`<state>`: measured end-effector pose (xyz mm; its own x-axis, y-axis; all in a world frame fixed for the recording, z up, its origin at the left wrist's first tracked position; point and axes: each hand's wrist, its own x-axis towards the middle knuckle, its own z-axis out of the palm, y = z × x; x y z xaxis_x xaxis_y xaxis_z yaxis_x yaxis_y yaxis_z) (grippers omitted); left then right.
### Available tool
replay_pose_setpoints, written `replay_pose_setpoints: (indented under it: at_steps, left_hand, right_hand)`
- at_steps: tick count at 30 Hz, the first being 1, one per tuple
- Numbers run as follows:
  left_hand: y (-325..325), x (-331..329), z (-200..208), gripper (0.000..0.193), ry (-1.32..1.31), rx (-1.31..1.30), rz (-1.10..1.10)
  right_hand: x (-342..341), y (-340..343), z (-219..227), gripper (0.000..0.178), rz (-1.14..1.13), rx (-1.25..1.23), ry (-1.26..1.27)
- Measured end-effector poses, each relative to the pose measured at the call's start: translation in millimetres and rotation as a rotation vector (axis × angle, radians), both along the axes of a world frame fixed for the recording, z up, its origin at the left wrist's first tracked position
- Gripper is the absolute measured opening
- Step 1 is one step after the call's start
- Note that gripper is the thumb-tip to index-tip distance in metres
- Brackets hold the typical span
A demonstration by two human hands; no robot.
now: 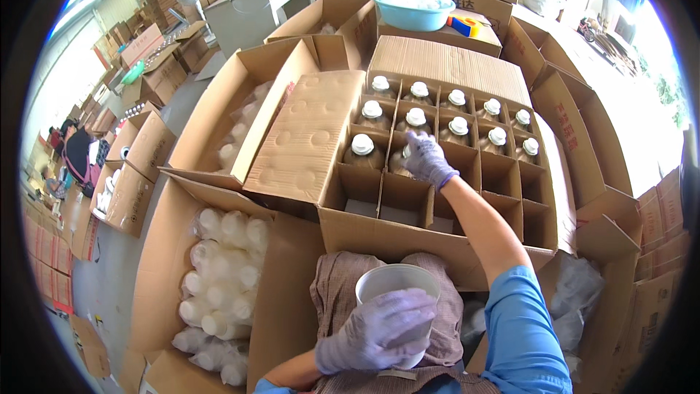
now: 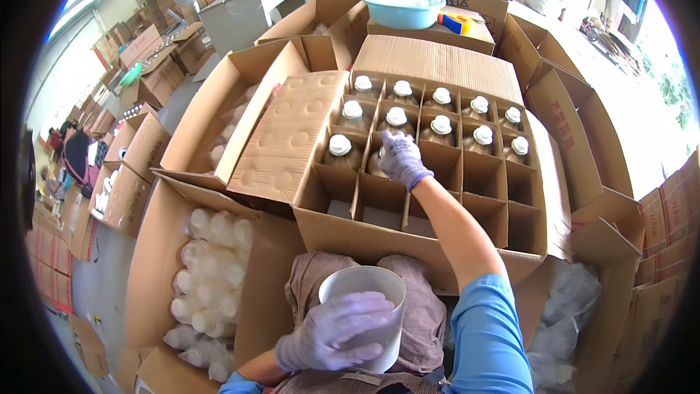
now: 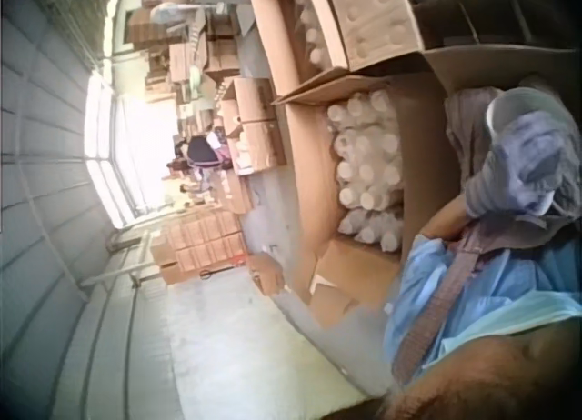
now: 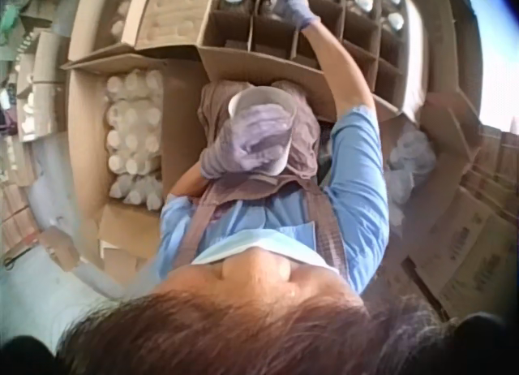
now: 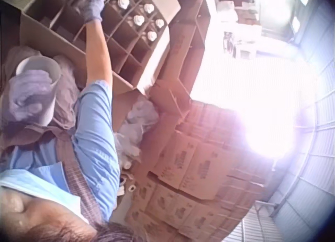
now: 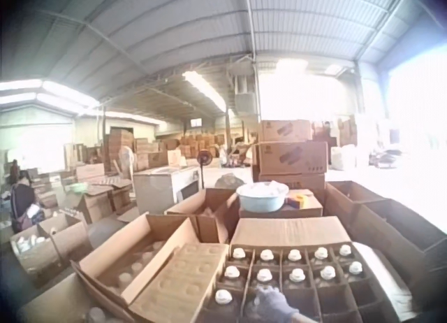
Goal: The person assembles white plastic containers by placing a black ring into the opening and screwing on a lid. They then wrap the sealed containers in plastic bags and place them into a cardboard box.
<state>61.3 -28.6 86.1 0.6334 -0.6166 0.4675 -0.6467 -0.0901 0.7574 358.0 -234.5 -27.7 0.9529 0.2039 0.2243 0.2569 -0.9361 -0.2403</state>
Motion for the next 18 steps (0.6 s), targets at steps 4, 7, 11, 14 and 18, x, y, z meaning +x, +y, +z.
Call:
replay_pose_setpoints:
  at_steps: [4, 7, 11, 14, 18]
  left_hand:
    - [9.1, 39.6, -25.0, 0.052, 0.723, -0.558, 0.142]
    - [9.4, 97.6, -44.4, 0.074, 1.108, -0.772, 0.137]
    - [-3.0, 149.2, -57.7, 0.075, 1.302, -0.941, -0.436]
    - [-19.7, 144.0, -54.7, 0.065, 1.477, -1.382, -0.838]
    - [-18.2, 116.3, -64.5, 0.067, 1.318, -1.027, -0.43]
  right_hand:
    - [-12.3, -3.8, 68.8, 0.061, 0.225, 0.134, -0.338]
    - [-73.2, 8.3, 157.0, 0.061, 0.357, 0.019, -0.433]
    - [-154.3, 14.8, 188.8, 0.062, 0.691, -0.281, -0.6]
    - [-216.3, 11.1, 186.7, 0.057, 0.79, -0.414, -0.432]
    - [-246.4, -9.9, 203.5, 0.068, 0.818, -0.09, 0.045]
